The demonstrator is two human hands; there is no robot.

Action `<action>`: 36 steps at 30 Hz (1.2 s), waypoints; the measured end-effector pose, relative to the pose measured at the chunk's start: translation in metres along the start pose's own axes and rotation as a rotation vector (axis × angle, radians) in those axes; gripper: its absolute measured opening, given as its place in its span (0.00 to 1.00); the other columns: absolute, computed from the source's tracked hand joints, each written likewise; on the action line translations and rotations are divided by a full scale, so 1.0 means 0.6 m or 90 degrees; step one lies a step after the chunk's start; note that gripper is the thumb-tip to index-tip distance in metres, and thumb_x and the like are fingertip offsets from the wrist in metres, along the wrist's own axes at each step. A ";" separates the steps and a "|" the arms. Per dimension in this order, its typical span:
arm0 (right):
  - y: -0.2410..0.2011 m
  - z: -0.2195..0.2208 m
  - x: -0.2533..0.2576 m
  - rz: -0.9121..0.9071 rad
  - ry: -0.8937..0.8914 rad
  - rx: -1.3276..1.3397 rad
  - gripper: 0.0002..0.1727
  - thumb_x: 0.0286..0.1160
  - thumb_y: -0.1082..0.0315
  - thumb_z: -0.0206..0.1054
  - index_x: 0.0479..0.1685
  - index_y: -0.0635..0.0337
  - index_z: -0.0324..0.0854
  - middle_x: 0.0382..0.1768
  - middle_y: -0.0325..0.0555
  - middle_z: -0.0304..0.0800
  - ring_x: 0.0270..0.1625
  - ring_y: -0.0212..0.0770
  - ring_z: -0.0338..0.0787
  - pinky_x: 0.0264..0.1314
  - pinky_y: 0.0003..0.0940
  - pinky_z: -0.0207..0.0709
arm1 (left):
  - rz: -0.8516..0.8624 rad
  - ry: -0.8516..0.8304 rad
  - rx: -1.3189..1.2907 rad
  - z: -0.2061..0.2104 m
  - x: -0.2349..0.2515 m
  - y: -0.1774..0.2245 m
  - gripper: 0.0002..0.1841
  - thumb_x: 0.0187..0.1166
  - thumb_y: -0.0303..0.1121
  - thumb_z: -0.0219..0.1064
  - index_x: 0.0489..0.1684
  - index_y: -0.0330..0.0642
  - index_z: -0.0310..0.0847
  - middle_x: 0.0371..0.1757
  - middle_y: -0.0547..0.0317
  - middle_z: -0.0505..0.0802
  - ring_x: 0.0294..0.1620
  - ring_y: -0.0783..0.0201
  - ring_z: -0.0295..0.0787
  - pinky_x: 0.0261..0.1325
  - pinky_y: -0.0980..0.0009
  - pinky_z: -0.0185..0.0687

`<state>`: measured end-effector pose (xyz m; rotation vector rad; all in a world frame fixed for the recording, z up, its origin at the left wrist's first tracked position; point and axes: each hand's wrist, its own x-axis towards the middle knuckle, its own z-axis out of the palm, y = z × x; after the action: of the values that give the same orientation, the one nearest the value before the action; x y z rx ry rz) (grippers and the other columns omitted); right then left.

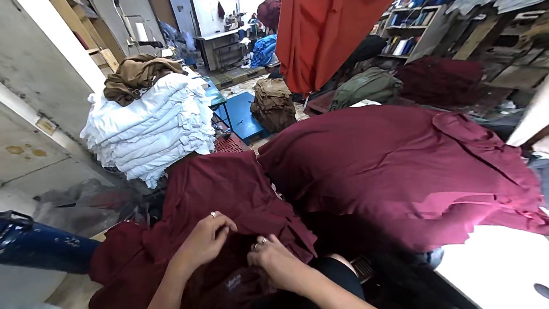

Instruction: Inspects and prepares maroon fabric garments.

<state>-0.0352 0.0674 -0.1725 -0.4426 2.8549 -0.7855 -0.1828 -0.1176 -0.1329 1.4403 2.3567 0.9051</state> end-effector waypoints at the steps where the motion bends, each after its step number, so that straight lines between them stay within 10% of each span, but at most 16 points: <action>1: 0.001 -0.017 0.000 0.007 0.058 -0.007 0.09 0.78 0.71 0.64 0.47 0.64 0.88 0.51 0.59 0.90 0.65 0.64 0.84 0.67 0.64 0.71 | -0.014 -0.039 0.015 0.007 -0.009 0.010 0.15 0.81 0.42 0.66 0.49 0.40 0.91 0.54 0.50 0.94 0.59 0.57 0.89 0.66 0.58 0.83; 3: 0.007 -0.031 0.005 0.023 0.179 -0.018 0.09 0.79 0.69 0.62 0.44 0.63 0.87 0.49 0.59 0.89 0.61 0.62 0.86 0.62 0.60 0.75 | -0.038 -0.071 0.056 0.031 -0.024 0.023 0.24 0.73 0.52 0.75 0.49 0.38 0.91 0.54 0.44 0.93 0.60 0.49 0.89 0.67 0.50 0.82; 7: 0.019 0.030 0.006 -0.068 0.442 -0.059 0.06 0.77 0.66 0.66 0.37 0.57 0.86 0.40 0.51 0.90 0.48 0.52 0.91 0.48 0.48 0.84 | 0.031 0.036 0.112 0.064 -0.025 -0.003 0.11 0.76 0.35 0.72 0.41 0.35 0.91 0.43 0.44 0.95 0.49 0.49 0.94 0.58 0.52 0.89; 10: 0.030 0.074 -0.022 -0.141 0.275 -0.077 0.06 0.78 0.64 0.66 0.41 0.54 0.87 0.32 0.44 0.90 0.46 0.49 0.90 0.49 0.47 0.79 | -0.060 0.031 0.009 0.046 -0.012 -0.016 0.13 0.82 0.37 0.69 0.51 0.36 0.87 0.43 0.52 0.94 0.44 0.61 0.92 0.56 0.61 0.87; 14: 0.041 0.038 -0.035 0.082 -0.127 -0.015 0.15 0.77 0.62 0.71 0.54 0.65 0.88 0.53 0.61 0.92 0.70 0.65 0.82 0.75 0.65 0.65 | -0.078 0.080 -0.104 0.040 -0.002 -0.029 0.07 0.82 0.33 0.65 0.45 0.38 0.82 0.35 0.61 0.87 0.35 0.72 0.81 0.44 0.74 0.79; 18: 0.033 -0.034 -0.030 0.058 -0.015 -0.003 0.13 0.82 0.64 0.65 0.45 0.66 0.89 0.52 0.60 0.91 0.65 0.63 0.84 0.70 0.61 0.70 | 0.038 0.083 -0.041 0.067 -0.003 -0.018 0.13 0.80 0.24 0.58 0.43 0.40 0.92 0.48 0.57 0.96 0.61 0.61 0.91 0.77 0.61 0.78; 22: 0.029 -0.059 -0.013 0.076 0.147 -0.027 0.12 0.81 0.66 0.63 0.43 0.65 0.90 0.53 0.62 0.88 0.64 0.62 0.85 0.68 0.58 0.74 | -0.021 0.046 0.091 0.096 -0.009 0.027 0.24 0.72 0.55 0.74 0.48 0.41 0.92 0.58 0.46 0.94 0.64 0.47 0.90 0.65 0.50 0.85; 27: 0.017 0.047 -0.019 -0.028 0.411 -0.052 0.08 0.79 0.64 0.65 0.38 0.57 0.86 0.39 0.51 0.90 0.48 0.53 0.92 0.50 0.50 0.85 | 0.030 0.113 0.105 0.110 0.002 0.000 0.06 0.73 0.29 0.72 0.41 0.38 0.92 0.45 0.50 0.96 0.49 0.53 0.95 0.57 0.54 0.90; 31: 0.024 0.124 -0.060 -0.129 0.170 -0.070 0.10 0.71 0.63 0.74 0.48 0.55 0.88 0.39 0.47 0.93 0.52 0.53 0.91 0.52 0.51 0.82 | -0.029 0.023 0.016 0.089 0.007 -0.008 0.11 0.83 0.32 0.65 0.54 0.35 0.81 0.44 0.49 0.93 0.45 0.57 0.92 0.55 0.60 0.88; 36: 0.039 0.054 -0.072 -0.021 0.059 0.010 0.08 0.77 0.69 0.69 0.41 0.64 0.90 0.45 0.58 0.93 0.58 0.62 0.89 0.62 0.61 0.79 | 0.106 0.010 0.025 0.087 0.003 -0.019 0.12 0.77 0.19 0.57 0.40 0.39 0.89 0.47 0.50 0.93 0.54 0.56 0.91 0.62 0.63 0.86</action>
<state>0.0073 0.0850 -0.2098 -0.4631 2.9320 -0.8548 -0.1663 -0.0997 -0.1808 1.6705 2.3045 0.9169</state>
